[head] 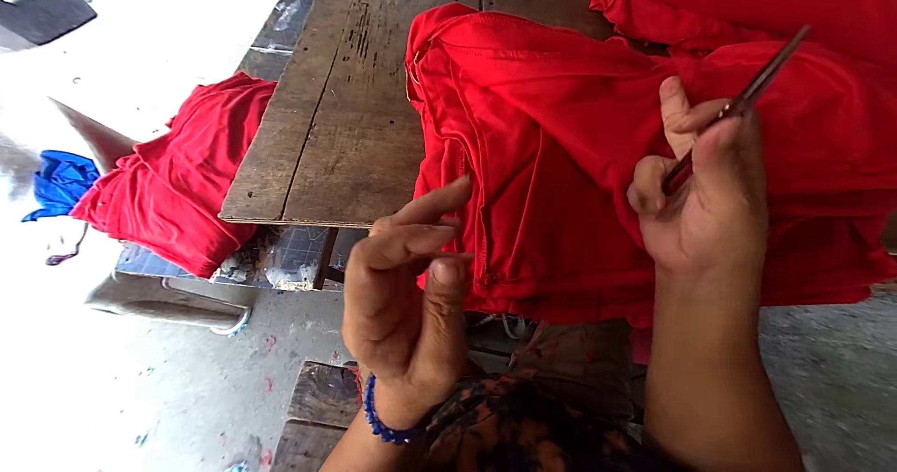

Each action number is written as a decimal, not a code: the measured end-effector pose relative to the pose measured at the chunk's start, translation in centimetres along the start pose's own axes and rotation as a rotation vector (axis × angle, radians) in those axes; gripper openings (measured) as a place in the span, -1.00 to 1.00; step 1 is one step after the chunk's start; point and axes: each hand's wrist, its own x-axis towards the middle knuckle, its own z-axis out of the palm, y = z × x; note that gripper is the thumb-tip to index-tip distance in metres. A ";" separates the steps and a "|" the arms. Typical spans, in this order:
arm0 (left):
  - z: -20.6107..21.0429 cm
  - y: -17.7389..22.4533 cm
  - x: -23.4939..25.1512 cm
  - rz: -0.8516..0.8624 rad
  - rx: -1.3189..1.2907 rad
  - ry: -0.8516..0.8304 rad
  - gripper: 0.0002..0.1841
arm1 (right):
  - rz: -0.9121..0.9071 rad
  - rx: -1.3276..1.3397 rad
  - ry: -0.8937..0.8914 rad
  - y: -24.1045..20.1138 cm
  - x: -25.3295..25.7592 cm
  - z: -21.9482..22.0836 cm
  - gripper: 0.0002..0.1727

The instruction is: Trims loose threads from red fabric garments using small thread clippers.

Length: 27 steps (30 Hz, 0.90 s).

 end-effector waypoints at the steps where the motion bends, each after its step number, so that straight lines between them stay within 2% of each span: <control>1: -0.4 -0.4 -0.3 -0.011 0.031 0.002 -0.84 | 0.041 0.056 0.076 0.6 0.7 -0.8 -0.87; 3: -1.2 -1.4 -1.2 -0.049 0.128 -0.111 -0.87 | 0.106 0.171 0.142 1.1 1.3 -1.6 -0.81; 6: -1.7 -2.5 -3.0 -0.148 0.379 -0.387 -0.58 | 0.019 0.251 0.163 1.3 0.6 -1.9 -0.79; 7: -1.7 -2.8 -3.7 -0.167 0.440 -0.430 -0.59 | -0.047 0.220 0.184 1.2 0.1 -1.9 -0.81; 10: -1.6 -3.0 -4.6 -0.123 0.344 -0.317 -0.93 | -0.271 -0.047 0.140 -0.2 -1.9 -1.1 -0.94; 12: -1.7 -2.4 -4.3 -0.065 0.258 -0.242 -0.98 | -0.367 -0.351 -0.031 -1.5 -4.0 0.3 -0.93; 13: -1.6 -2.0 -4.0 -0.033 0.230 -0.221 -1.00 | -0.392 -0.484 -0.124 -1.8 -5.1 1.4 -0.86; 14: -1.3 -1.6 -3.6 -0.004 0.202 -0.210 -0.99 | -0.413 -0.582 -0.204 -1.7 -6.0 2.6 -0.77; 16: -0.8 -1.0 -3.0 0.024 0.133 -0.192 -0.98 | -0.441 -0.678 -0.259 -0.8 -7.1 4.2 -0.82; 19: -0.4 -0.5 -2.7 -0.032 0.022 -0.141 -0.97 | -0.433 -0.545 -0.204 -0.1 -7.1 4.2 -0.92; 23: 0.6 -0.4 -3.5 -0.104 -0.163 -0.011 -0.91 | -0.344 -0.236 -0.086 -0.2 -6.3 3.2 -0.89; 27: 2.9 -0.6 -4.4 -0.208 -0.088 -0.032 -0.49 | -0.197 -0.013 0.037 -0.6 -6.1 2.8 -0.88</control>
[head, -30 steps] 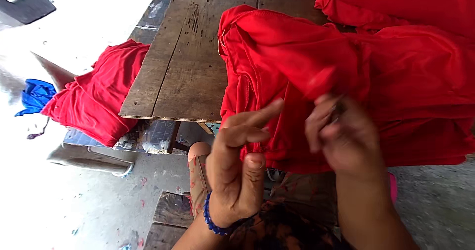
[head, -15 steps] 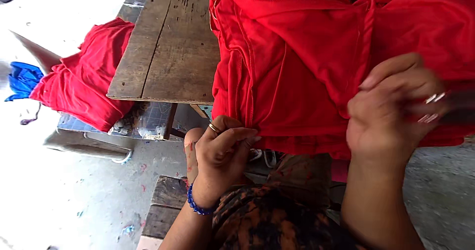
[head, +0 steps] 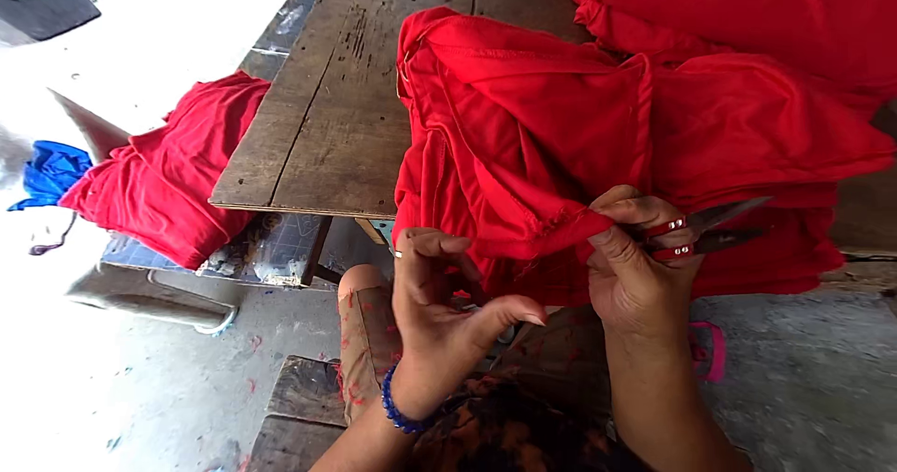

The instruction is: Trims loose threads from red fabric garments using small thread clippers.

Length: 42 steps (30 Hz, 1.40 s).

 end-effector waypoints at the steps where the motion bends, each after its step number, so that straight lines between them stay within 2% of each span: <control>1: 0.6 -0.2 0.0 -0.025 0.070 -0.014 -0.39 | 0.017 0.031 0.023 -0.1 0.1 0.1 -0.89; 3: 1.9 -0.8 0.4 -0.009 0.229 -0.016 -0.28 | 0.031 0.071 0.041 -0.3 0.1 0.2 -0.90; 4: 2.2 -1.2 0.8 0.028 0.298 -0.005 -0.31 | 0.037 0.084 0.044 -0.3 0.0 0.3 -0.90; 7: 2.0 -1.5 2.4 0.178 0.385 0.060 -0.75 | 0.044 0.108 0.041 -0.3 -0.1 0.1 -0.89; 8: 1.6 -1.1 2.8 0.195 0.390 0.076 -0.83 | 0.028 0.094 0.033 -0.3 -0.2 -0.1 -0.89; 11: 0.9 0.7 3.1 0.124 0.251 0.112 -0.83 | -0.048 -0.007 -0.033 0.0 -0.6 0.1 -0.88; 15: 1.6 1.2 2.0 -0.086 -0.219 0.184 -0.73 | -0.135 -0.151 -0.108 0.8 -1.0 1.5 -0.88; 18: 1.9 0.3 1.5 -0.082 -0.390 0.210 -0.63 | -0.110 -0.181 -0.148 1.3 -1.2 2.0 -0.87; 20: 1.8 0.2 1.4 -0.065 -0.450 0.195 -0.52 | -0.069 -0.190 -0.168 0.9 -1.3 2.1 -0.77; 22: 1.6 0.2 1.5 -0.031 -0.437 0.155 -0.44 | -0.055 -0.204 -0.194 0.1 -1.2 1.9 -0.69; 25: 1.7 0.6 2.2 0.032 -0.371 0.179 -0.42 | -0.068 -0.241 -0.240 -1.4 -1.1 1.6 -0.66; 27: 1.7 0.6 2.4 0.081 -0.287 0.187 -0.48 | -0.080 -0.284 -0.248 -2.2 -1.2 1.8 -0.73; 29: 1.6 0.4 2.5 0.131 -0.230 0.186 -0.63 | -0.115 -0.378 -0.243 -2.5 -1.5 2.0 -0.78; 32: 1.6 0.3 2.5 0.151 -0.215 0.200 -0.79 | -0.169 -0.524 -0.217 -2.5 -2.0 2.2 -0.72; 38: 1.4 0.4 2.2 0.122 -0.312 0.201 -0.87 | -0.211 -0.697 -0.162 -2.2 -2.4 2.4 -0.71; 42: 1.3 0.0 1.9 0.164 -0.312 0.173 -0.88 | -0.214 -0.784 -0.174 -2.3 -2.4 2.9 -0.70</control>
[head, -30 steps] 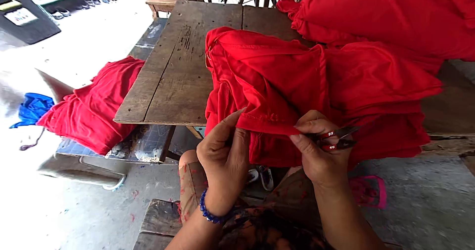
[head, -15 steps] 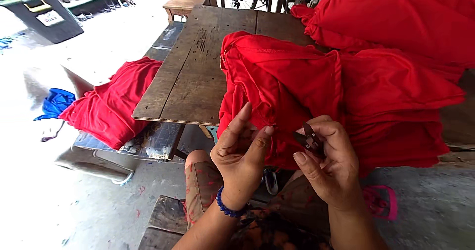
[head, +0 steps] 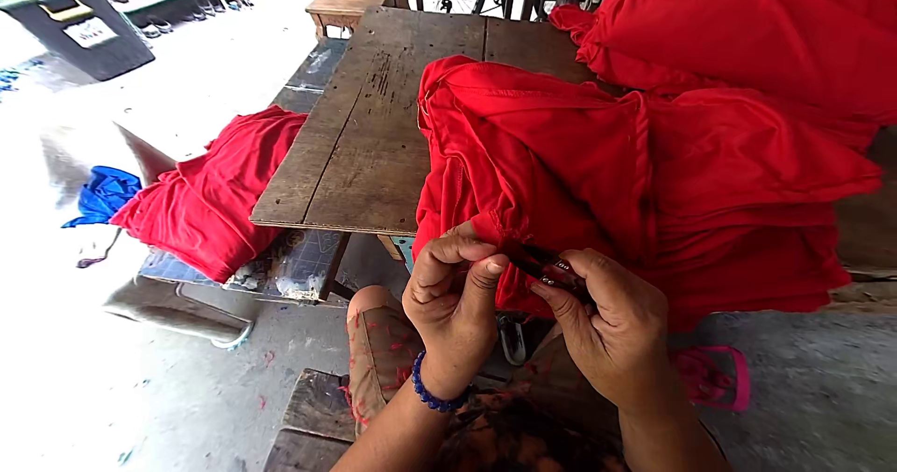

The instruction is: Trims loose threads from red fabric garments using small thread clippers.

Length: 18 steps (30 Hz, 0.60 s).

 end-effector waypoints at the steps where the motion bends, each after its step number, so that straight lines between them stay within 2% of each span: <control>1: 0.0 -0.1 -0.1 0.018 0.007 -0.011 -0.89 | 0.003 -0.009 0.003 -0.1 0.0 0.1 -0.70; 7: 0.1 -0.7 -1.1 0.143 0.121 -0.092 -0.90 | -0.015 -0.101 0.042 -0.8 0.0 0.5 -0.71; 11: -0.1 -0.8 -1.5 0.146 0.137 -0.116 -0.91 | -0.030 -0.162 0.049 -1.0 -0.1 0.6 -0.70; 13: 0.0 -0.8 -1.7 0.072 0.054 -0.082 -0.91 | 0.042 -0.034 0.051 -0.7 -0.3 0.7 -0.72; 16: -0.3 -0.2 -1.9 -0.114 -0.179 -0.004 -0.84 | 0.215 0.406 0.027 0.2 -0.3 0.6 -0.85; 18: -0.3 0.1 -1.8 -0.170 -0.277 0.038 -0.71 | 0.278 0.642 0.022 0.7 -0.1 0.7 -0.82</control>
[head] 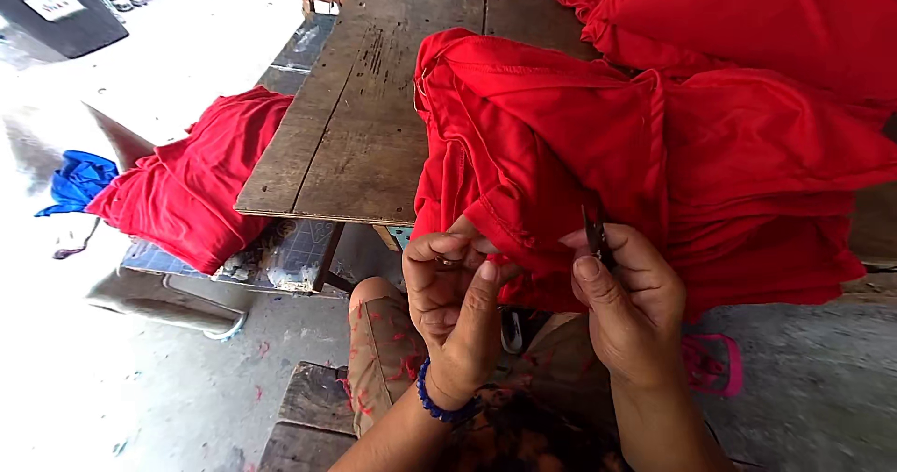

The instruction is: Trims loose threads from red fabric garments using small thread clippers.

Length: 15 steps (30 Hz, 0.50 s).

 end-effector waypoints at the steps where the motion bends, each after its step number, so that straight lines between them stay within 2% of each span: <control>1: 0.0 0.0 -0.1 -0.005 0.004 0.004 -0.63 | -0.004 0.040 -0.010 0.1 0.3 0.0 -0.74; 3: -0.1 -0.2 -0.4 0.011 0.064 -0.011 -0.52 | -0.050 0.036 -0.011 0.1 0.7 0.5 -0.58; 4: -0.1 -0.2 -0.5 0.027 0.100 -0.030 -0.51 | -0.083 0.011 0.003 0.1 0.9 0.9 -0.58; 9: 0.3 -0.5 -0.5 0.116 0.200 -0.102 -0.55 | -0.344 -0.229 0.136 0.3 0.9 2.4 -0.88; 12: 0.6 -0.4 -0.4 0.145 0.270 -0.097 -0.51 | -0.483 -0.420 0.151 0.2 0.5 2.3 -0.92; 15: 0.6 -0.7 -0.3 0.195 0.358 -0.126 -0.45 | -0.536 -0.537 0.138 -0.1 0.3 2.1 -0.90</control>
